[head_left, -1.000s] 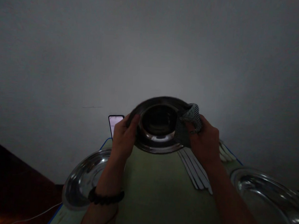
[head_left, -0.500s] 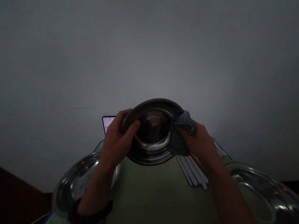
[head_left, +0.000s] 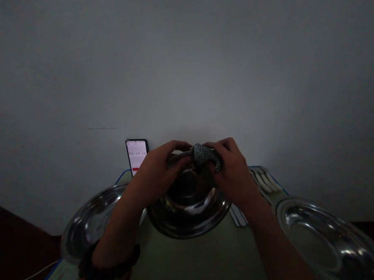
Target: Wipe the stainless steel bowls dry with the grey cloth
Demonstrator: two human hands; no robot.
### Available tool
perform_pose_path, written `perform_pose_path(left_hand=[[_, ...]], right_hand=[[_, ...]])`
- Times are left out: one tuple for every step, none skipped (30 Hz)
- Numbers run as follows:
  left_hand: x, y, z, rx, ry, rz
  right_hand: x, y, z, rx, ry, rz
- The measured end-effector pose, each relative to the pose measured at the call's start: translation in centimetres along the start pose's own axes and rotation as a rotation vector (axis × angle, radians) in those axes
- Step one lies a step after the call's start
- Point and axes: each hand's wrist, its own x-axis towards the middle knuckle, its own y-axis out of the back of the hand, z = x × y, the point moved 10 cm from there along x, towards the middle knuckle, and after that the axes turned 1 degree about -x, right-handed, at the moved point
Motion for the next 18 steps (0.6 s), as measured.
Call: perform_pose_path(left_hand=[[0.0, 0.0, 0.1, 0.040, -0.016, 0.004], [-0.1, 0.0, 0.2, 0.071, -0.026, -0.004], [-0.1, -0.1, 0.3, 0.094, -0.035, -0.019], [-0.2, -0.1, 0.4, 0.106, -0.043, -0.035], [-0.2, 0.0, 0.4, 0.111, -0.046, -0.047], [-0.3, 0.3, 0.3, 0.109, -0.046, -0.043], [-0.3, 0.8, 0.2, 0.097, -0.042, -0.018], [-0.3, 1.4, 0.1, 0.078, -0.032, 0.027], [-0.3, 2.2, -0.2, 0.057, -0.017, 0.089], [-0.3, 3.0, -0.4, 0.039, -0.001, 0.168], [-0.5, 3.9, -0.6, 0.025, 0.011, 0.260], [-0.7, 4.6, -0.8, 0.013, 0.018, 0.360], [-1.0, 5.3, -1.0, 0.009, 0.021, 0.459], [-1.3, 5.8, -1.2, 0.014, 0.021, 0.555], [-1.6, 6.2, -1.4, 0.030, 0.021, 0.634], [-1.7, 6.3, -1.7, 0.057, 0.026, 0.687], [-1.7, 6.2, -2.0, 0.100, 0.040, 0.705], [-1.5, 5.9, -2.4, 0.159, 0.064, 0.687]], right_hand=[[0.0, 0.2, -0.2, -0.011, 0.000, 0.017], [0.0, 0.2, -0.5, -0.022, 0.004, 0.020], [0.1, 0.1, -0.6, -0.030, 0.011, 0.005], [0.1, -0.2, -0.7, -0.033, 0.019, -0.022], [0.1, -0.4, -0.6, -0.028, 0.024, -0.050], [0.1, -0.7, -0.3, -0.015, 0.021, -0.073], [0.2, -0.8, 0.2, 0.004, 0.004, -0.079], [0.2, -0.7, 1.0, 0.026, -0.031, -0.061], [0.2, -0.5, 1.8, 0.053, -0.084, -0.015], [0.1, -0.3, 2.8, 0.088, -0.150, 0.050], [-0.2, -0.1, 3.8, 0.131, -0.224, 0.124], [-0.5, -0.2, 4.8, 0.178, -0.298, 0.193], [-0.9, -0.5, 5.6, 0.226, -0.366, 0.246], [-1.2, -1.0, 6.3, 0.269, -0.427, 0.275], [-1.4, -1.7, 6.9, 0.301, -0.479, 0.279], [-1.6, -2.4, 7.4, 0.319, -0.521, 0.260], [-1.7, -2.9, 8.0, 0.324, -0.551, 0.228], [-1.6, -3.1, 8.4, 0.316, -0.563, 0.188]])
